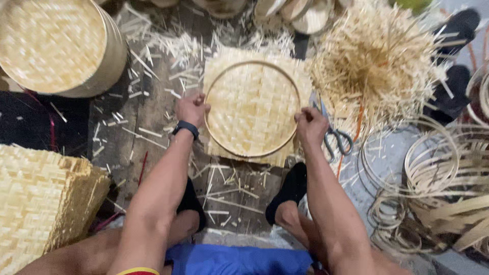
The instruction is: The person assembles a bamboo basket by placing a woven sheet over a circular frame, fitting it into a wooden mold, and trimming excess material with shears.
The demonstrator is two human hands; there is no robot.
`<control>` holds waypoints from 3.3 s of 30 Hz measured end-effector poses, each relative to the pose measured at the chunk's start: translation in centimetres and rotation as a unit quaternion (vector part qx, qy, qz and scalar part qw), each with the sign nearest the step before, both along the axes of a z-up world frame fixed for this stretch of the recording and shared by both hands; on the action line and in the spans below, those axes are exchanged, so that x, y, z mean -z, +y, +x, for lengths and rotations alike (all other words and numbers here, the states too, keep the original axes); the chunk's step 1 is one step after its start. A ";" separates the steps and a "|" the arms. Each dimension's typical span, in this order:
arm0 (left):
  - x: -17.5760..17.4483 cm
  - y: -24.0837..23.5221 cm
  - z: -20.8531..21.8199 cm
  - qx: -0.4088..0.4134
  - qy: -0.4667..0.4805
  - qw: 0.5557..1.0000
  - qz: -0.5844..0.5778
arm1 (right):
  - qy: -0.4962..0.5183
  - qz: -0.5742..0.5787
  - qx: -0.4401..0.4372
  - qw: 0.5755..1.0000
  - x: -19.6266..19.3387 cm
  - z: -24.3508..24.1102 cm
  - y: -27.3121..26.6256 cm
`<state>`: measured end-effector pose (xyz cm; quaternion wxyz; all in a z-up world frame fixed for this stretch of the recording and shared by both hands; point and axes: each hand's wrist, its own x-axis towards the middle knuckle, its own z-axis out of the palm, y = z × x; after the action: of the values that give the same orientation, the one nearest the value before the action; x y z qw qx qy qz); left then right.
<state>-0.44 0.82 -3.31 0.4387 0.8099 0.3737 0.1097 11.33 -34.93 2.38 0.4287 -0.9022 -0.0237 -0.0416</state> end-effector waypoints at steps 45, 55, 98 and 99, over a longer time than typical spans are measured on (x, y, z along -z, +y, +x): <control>6.4 0.8 1.0 -0.033 -0.035 0.950 -0.308 | 0.115 0.066 -0.019 0.991 5.4 3.4 -3.0; -6.8 -1.6 6.7 0.115 0.037 0.991 0.058 | 0.030 -0.248 -0.288 0.925 -5.0 -6.1 6.2; -5.5 -3.3 20.6 0.329 0.147 0.929 -0.079 | 0.290 -0.040 -0.016 0.956 5.8 12.3 6.4; -4.6 -3.2 20.7 0.313 0.103 0.941 -0.078 | 0.288 -0.047 -0.020 0.956 6.5 12.6 6.1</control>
<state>20.24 -2.40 1.28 0.4718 0.8560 0.1517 -0.1471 23.93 -28.79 -4.09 0.3752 -0.8943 0.0808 0.2300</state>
